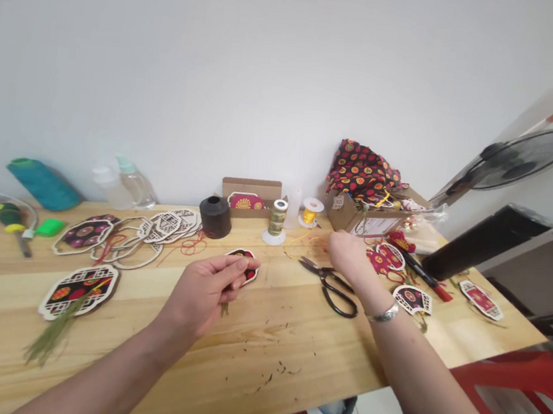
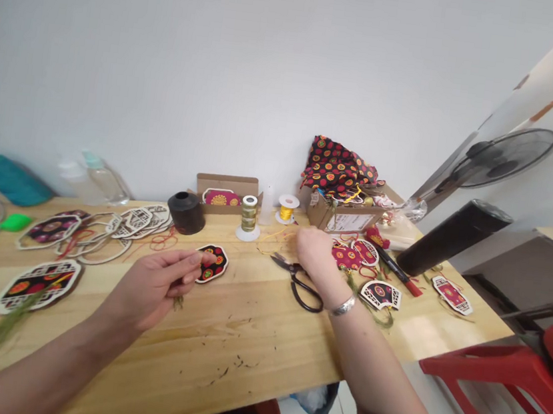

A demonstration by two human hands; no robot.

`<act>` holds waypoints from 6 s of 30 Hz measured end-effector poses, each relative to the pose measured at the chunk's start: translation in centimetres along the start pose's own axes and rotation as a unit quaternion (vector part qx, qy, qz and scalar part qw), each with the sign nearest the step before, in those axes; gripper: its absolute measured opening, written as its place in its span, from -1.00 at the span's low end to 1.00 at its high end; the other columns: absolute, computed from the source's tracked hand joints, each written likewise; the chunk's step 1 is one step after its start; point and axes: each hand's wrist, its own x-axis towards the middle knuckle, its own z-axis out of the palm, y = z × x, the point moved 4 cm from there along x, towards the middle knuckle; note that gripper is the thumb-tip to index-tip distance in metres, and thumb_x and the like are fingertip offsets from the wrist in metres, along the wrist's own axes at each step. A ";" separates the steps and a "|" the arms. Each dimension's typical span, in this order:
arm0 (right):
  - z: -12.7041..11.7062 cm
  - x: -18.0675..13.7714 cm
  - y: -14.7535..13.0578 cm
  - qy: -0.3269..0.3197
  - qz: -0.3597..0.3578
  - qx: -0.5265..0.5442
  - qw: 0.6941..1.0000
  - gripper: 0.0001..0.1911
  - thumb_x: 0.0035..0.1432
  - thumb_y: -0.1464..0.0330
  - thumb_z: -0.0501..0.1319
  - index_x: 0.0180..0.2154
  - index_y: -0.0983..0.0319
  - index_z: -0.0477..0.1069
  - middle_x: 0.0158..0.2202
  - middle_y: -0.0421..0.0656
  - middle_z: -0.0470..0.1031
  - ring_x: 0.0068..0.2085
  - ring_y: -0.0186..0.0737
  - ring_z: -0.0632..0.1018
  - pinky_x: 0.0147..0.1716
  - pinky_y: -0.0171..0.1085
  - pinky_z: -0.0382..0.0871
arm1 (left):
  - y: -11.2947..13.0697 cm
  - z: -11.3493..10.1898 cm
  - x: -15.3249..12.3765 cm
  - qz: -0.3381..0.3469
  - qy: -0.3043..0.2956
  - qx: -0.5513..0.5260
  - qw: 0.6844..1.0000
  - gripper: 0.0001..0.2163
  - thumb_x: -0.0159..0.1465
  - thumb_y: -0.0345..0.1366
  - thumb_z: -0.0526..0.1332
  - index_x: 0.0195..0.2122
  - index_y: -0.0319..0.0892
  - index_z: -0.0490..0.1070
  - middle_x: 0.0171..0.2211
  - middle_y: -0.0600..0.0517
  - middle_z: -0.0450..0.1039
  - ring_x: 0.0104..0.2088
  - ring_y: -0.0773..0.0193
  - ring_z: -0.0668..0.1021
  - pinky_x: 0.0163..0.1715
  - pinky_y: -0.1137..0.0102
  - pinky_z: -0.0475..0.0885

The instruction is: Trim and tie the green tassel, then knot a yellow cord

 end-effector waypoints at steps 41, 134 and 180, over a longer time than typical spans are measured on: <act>0.0 -0.9 -4.9 -0.182 0.001 0.883 0.432 -0.72 -0.11 0.48 0.34 -0.28 0.28 0.39 -0.58 -0.30 0.41 -0.62 -0.54 0.34 -0.68 -0.54 0.15 | -3.1 -2.2 0.7 -0.007 0.029 0.006 1.000 -0.74 -0.04 -0.19 0.40 -0.42 -0.30 0.59 -0.67 0.11 0.19 -0.63 0.50 0.18 -0.70 0.57 -0.01; 1.0 -6.6 -10.0 0.260 -0.268 0.451 0.811 -0.76 0.19 0.47 0.11 -0.12 0.23 0.46 -0.36 -0.09 0.55 -0.34 -0.27 0.53 -0.36 -0.32 0.44 | -4.8 -1.0 0.3 -0.067 0.017 -0.042 0.997 -0.68 -0.17 -0.18 0.46 -0.51 -0.36 0.57 -0.71 0.15 0.14 -0.66 0.52 0.13 -0.65 0.50 -0.08; 3.8 -4.0 -10.3 -0.182 -0.281 0.738 0.587 -0.42 0.05 0.31 0.29 0.12 0.16 0.22 -0.03 -0.07 0.49 -0.01 -0.22 0.52 -0.04 -0.15 0.44 | -3.8 -1.2 0.4 -0.064 0.008 -0.043 0.997 -0.78 -0.11 -0.28 0.43 -0.49 -0.35 0.56 -0.64 0.07 0.29 -0.65 0.56 0.18 -0.67 0.55 -0.03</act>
